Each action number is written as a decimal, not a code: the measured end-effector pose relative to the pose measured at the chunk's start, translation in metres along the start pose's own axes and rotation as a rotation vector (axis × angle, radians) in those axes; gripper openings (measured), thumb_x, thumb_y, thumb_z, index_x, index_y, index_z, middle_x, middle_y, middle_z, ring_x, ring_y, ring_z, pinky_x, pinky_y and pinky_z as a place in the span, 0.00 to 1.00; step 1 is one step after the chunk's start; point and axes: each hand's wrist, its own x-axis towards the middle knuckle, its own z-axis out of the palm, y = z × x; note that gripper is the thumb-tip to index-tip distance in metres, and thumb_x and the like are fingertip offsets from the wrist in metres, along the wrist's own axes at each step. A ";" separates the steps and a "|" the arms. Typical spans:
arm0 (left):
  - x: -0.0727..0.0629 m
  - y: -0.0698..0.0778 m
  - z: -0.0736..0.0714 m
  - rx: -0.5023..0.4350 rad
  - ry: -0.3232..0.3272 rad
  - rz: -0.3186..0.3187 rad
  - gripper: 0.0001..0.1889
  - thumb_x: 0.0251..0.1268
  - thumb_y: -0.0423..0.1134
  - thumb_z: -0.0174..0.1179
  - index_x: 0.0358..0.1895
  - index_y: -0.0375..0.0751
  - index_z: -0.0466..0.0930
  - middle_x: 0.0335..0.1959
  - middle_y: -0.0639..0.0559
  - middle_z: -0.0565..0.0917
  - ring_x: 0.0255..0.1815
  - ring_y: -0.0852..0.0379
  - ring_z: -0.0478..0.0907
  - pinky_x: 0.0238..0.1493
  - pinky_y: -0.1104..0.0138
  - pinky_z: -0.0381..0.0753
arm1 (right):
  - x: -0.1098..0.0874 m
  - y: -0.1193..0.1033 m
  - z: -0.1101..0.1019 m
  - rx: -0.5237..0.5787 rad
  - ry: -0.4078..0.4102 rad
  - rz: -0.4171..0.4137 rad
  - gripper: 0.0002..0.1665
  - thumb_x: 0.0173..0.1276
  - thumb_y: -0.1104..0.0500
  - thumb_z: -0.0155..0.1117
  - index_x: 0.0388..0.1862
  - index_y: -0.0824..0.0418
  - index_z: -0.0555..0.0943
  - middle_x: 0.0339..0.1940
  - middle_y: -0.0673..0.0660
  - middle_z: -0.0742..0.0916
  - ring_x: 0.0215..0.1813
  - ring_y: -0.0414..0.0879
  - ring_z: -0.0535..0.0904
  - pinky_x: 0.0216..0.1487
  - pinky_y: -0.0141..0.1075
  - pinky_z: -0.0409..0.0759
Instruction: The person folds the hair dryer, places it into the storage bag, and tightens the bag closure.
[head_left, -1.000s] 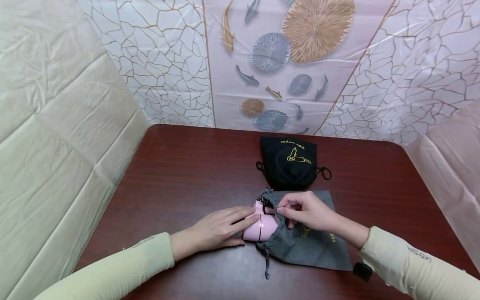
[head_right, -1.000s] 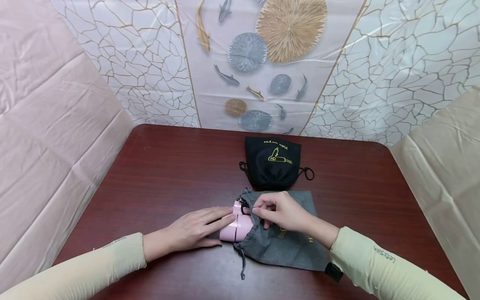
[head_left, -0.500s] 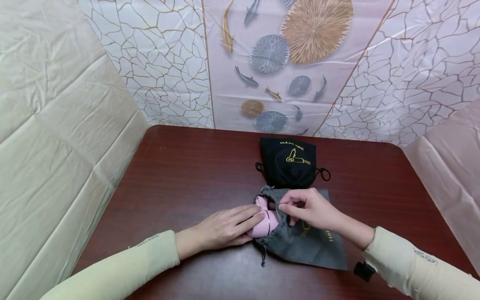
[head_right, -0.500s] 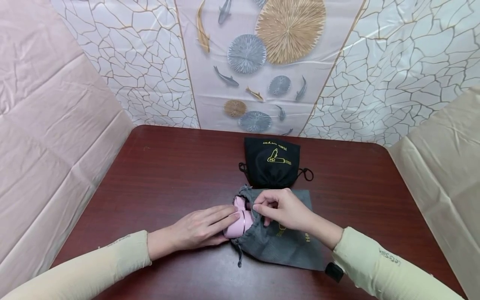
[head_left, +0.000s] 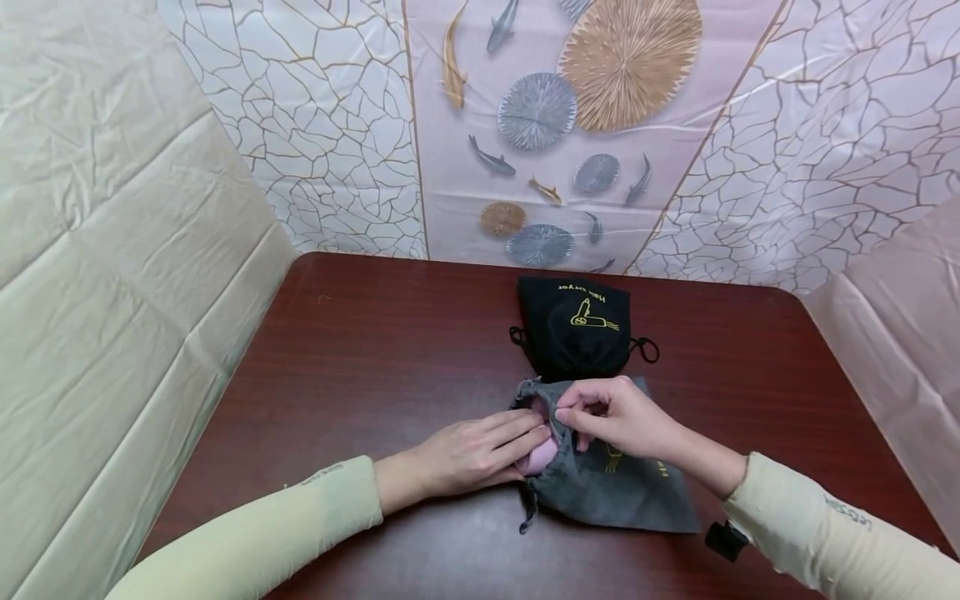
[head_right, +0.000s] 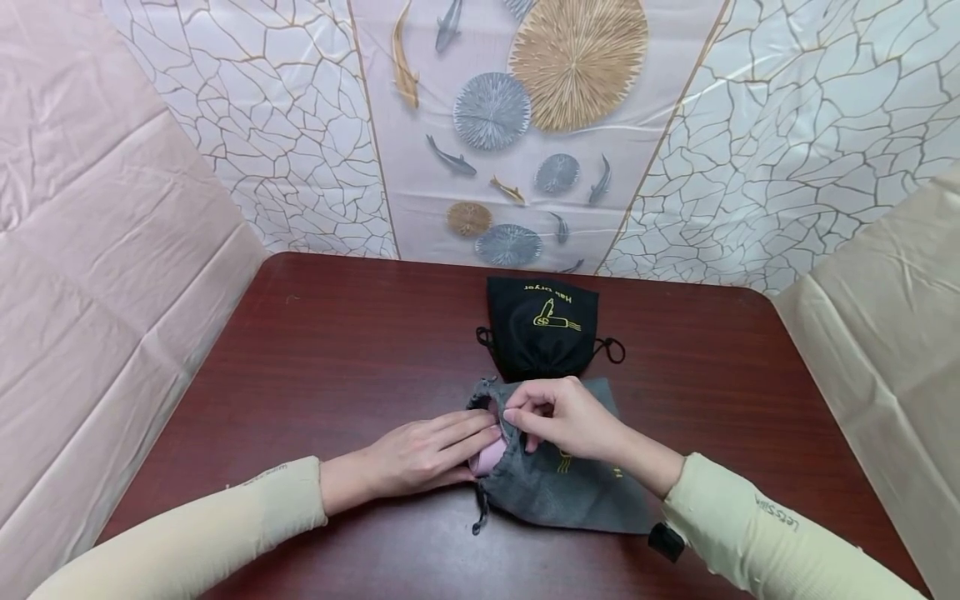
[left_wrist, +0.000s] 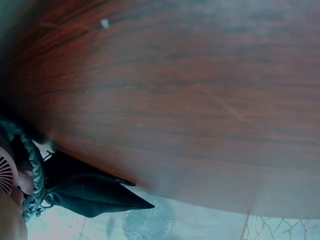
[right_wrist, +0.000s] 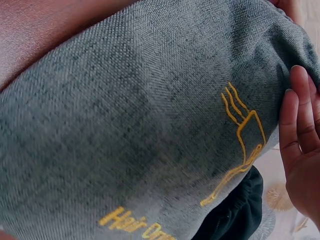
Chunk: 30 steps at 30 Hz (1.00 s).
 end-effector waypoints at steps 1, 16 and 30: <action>0.000 0.000 0.002 0.002 -0.005 -0.002 0.32 0.72 0.47 0.72 0.71 0.33 0.77 0.69 0.40 0.82 0.71 0.48 0.79 0.72 0.64 0.75 | 0.000 0.001 0.000 -0.001 0.000 0.005 0.07 0.76 0.68 0.67 0.41 0.57 0.88 0.25 0.49 0.89 0.24 0.45 0.86 0.23 0.39 0.84; -0.009 -0.005 0.002 -0.090 -0.065 -0.122 0.33 0.69 0.49 0.74 0.71 0.36 0.79 0.66 0.43 0.83 0.68 0.51 0.81 0.70 0.63 0.78 | -0.004 0.010 0.003 -0.001 -0.046 0.069 0.06 0.80 0.64 0.65 0.43 0.58 0.88 0.26 0.50 0.89 0.26 0.45 0.87 0.25 0.38 0.83; -0.001 -0.049 -0.019 -0.144 -0.205 -0.430 0.33 0.66 0.52 0.76 0.72 0.44 0.80 0.66 0.49 0.83 0.65 0.52 0.82 0.64 0.56 0.82 | 0.000 0.010 0.008 0.001 -0.057 0.062 0.06 0.80 0.64 0.64 0.44 0.58 0.88 0.28 0.50 0.89 0.26 0.44 0.87 0.29 0.42 0.87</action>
